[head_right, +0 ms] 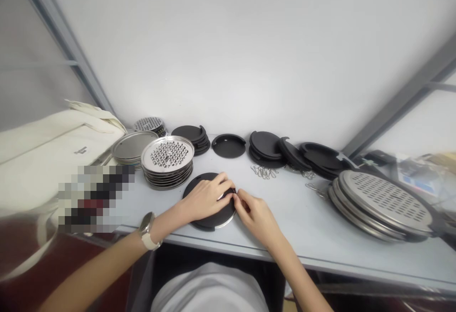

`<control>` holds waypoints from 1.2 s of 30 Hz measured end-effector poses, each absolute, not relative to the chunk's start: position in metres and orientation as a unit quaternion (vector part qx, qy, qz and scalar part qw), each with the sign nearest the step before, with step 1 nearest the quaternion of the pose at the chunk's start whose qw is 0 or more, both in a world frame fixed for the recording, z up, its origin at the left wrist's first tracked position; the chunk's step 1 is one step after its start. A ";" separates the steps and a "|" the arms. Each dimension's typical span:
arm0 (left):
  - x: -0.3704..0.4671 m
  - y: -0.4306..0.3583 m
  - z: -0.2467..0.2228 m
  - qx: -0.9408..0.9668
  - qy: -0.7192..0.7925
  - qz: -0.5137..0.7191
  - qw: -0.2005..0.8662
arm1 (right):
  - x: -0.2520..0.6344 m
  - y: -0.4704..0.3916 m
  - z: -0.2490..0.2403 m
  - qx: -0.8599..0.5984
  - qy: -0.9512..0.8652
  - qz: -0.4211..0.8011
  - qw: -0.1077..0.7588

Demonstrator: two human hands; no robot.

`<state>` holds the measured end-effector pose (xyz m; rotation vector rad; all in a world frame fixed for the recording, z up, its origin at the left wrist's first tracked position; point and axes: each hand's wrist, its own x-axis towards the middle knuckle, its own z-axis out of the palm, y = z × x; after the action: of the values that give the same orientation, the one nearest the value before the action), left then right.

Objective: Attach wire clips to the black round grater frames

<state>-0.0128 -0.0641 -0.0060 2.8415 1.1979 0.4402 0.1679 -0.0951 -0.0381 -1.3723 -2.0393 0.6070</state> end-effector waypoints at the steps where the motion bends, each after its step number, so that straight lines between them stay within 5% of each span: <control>1: -0.013 -0.064 -0.006 0.910 0.390 0.141 0.014 | 0.168 -0.095 -0.038 -0.517 -0.768 0.228 0.300; 36: -0.015 -0.063 -0.006 0.908 0.372 0.194 0.016 | 0.171 -0.096 -0.038 -0.579 -0.704 0.219 0.348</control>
<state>-0.0148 -0.0629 -0.0065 2.8236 1.1568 0.6023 0.1707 -0.0961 -0.0383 -1.5017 -1.8254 0.5665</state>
